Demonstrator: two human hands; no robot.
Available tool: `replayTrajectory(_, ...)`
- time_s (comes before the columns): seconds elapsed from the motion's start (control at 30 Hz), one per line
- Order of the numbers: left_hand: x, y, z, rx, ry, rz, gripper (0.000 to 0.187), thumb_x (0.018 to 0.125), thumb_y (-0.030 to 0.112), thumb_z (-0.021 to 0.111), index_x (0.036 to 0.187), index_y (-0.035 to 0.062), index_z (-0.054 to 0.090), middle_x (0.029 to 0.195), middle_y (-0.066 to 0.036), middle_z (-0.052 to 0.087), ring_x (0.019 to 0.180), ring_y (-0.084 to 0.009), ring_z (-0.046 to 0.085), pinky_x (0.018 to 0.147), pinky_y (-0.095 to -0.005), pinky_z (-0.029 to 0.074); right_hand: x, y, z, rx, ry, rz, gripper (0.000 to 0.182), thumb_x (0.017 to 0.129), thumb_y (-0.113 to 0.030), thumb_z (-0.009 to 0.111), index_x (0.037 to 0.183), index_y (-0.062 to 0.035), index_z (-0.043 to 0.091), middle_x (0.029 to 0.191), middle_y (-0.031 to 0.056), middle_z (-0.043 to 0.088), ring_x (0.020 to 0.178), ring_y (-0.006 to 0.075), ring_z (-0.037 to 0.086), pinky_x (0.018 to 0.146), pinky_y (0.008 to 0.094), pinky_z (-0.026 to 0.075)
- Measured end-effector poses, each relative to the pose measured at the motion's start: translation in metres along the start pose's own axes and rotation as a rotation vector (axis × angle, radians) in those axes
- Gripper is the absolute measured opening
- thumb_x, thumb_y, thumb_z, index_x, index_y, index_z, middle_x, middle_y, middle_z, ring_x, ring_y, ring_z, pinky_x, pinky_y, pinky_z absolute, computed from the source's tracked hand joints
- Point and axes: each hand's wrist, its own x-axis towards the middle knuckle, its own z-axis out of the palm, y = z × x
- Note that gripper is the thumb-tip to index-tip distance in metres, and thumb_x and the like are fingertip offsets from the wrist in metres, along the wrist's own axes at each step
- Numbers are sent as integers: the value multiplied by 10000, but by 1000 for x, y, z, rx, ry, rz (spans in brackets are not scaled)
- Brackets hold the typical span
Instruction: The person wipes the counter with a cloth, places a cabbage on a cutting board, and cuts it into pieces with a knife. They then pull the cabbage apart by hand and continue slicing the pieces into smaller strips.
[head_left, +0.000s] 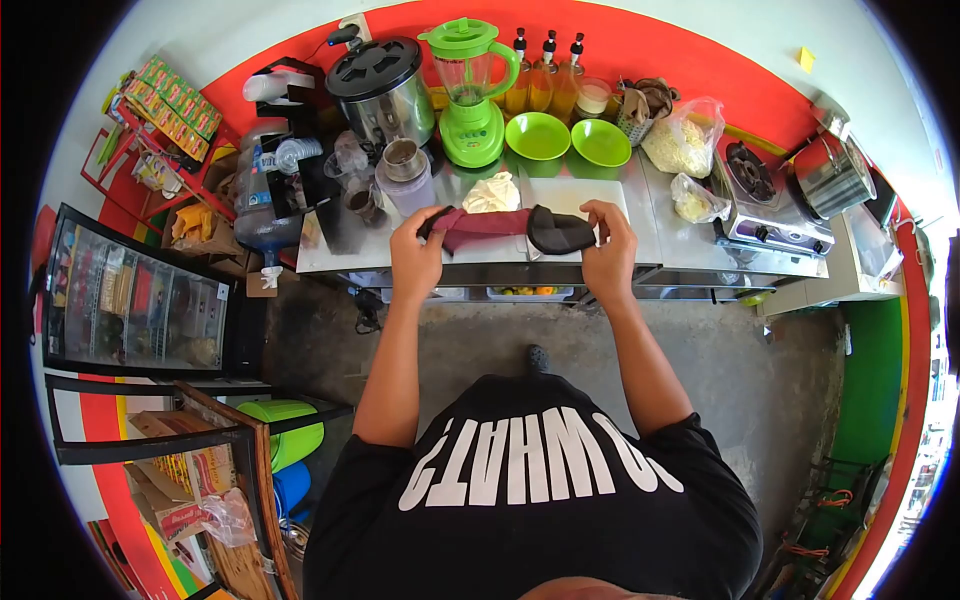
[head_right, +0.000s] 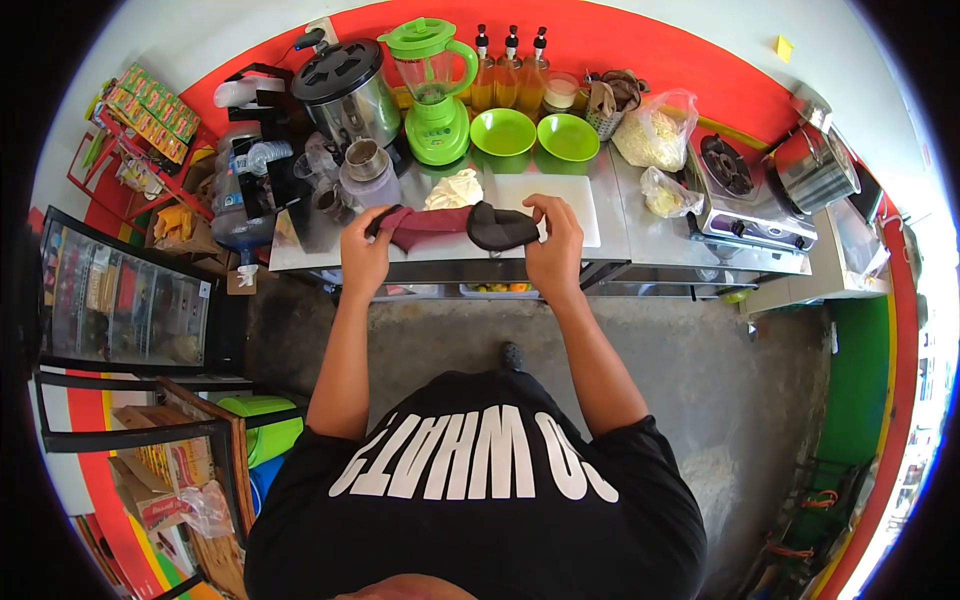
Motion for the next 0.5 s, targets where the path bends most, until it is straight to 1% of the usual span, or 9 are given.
replayTrajectory(0.03, 3, 3, -1, -30, -139, -116, 239, 910, -29, 624, 1130, -32, 719, 1023, -89, 753, 957, -150, 670, 885, -298, 515, 1, 7, 1, -2, 3, 2, 257, 741, 129, 610, 941, -17, 680, 801, 81, 567, 716, 242, 524, 643, 343, 416)
replayTrajectory(0.07, 4, 7, -4, -228, -281, -407, 259, 918, -10, 609, 1156, -46, 705, 1070, -82, 745, 978, -146, 667, 910, -289, 508, 2, 16, 2, 3, -84, 119, 203, 779, 101, 603, 942, 0, 671, 766, 94, 584, 686, 244, 543, 636, 358, 429)
replayTrajectory(0.17, 9, -6, 0, -408, -355, -559, 300, 908, -44, 581, 1188, -53, 690, 1130, -77, 725, 1009, -143, 663, 935, -284, 499, 10, 32, 3, -163, -246, 286, 135, 868, 7, 594, 979, 38, 665, 699, 158, 632, 612, 215, 585, 623, 387, 464)
replayTrajectory(0.23, 6, -18, 6, -446, -334, -466, 315, 911, -65, 571, 1184, 8, 710, 1153, -50, 692, 1039, -134, 630, 964, -250, 448, 11, 28, 6, -110, -263, 357, 205, 901, 36, 550, 1044, 40, 697, 761, 143, 693, 660, 166, 613, 619, 355, 476)
replayTrajectory(0.27, 6, -27, 8, -519, -252, -216, 300, 875, -108, 579, 1131, -14, 701, 1170, -80, 681, 1069, -157, 626, 980, -270, 448, 11, 29, 5, -111, -260, 358, 205, 901, 36, 550, 1044, 40, 697, 761, 143, 693, 660, 166, 613, 619, 355, 476)
replayTrajectory(0.33, 10, -24, 1, -553, -190, 229, 270, 795, -192, 587, 995, -29, 668, 1159, -117, 653, 1098, -193, 601, 1012, -300, 422, 8, 30, 0, 467, -251, 220, 251, 941, 79, 548, 1134, 43, 704, 915, 114, 752, 791, 137, 667, 698, 309, 531)
replayTrajectory(0.43, 8, -11, -13, -593, -209, 186, 257, 795, -188, 583, 973, -19, 661, 1130, -100, 645, 1086, -194, 595, 1010, -310, 415, 7, 31, -14, 597, -219, 112, 271, 966, 101, 563, 1197, 41, 690, 1079, 92, 741, 950, 148, 693, 852, 278, 557)
replayTrajectory(0.47, 13, -18, -16, -509, -164, 268, 247, 804, -145, 645, 985, 19, 681, 1054, -57, 633, 998, -154, 576, 931, -283, 436, 9, 36, -21, 770, -285, 206, 298, 970, 79, 603, 1258, 39, 668, 1180, 115, 720, 1065, 150, 680, 972, 275, 531)
replayTrajectory(0.5, 12, -19, -16, -508, -165, 268, 247, 804, -145, 645, 985, 19, 681, 1054, -57, 633, 998, -154, 576, 931, -283, 436, 8, 36, -21, 772, -284, 206, 298, 970, 79, 603, 1258, 39, 668, 1180, 115, 720, 1065, 150, 680, 972, 275, 531)
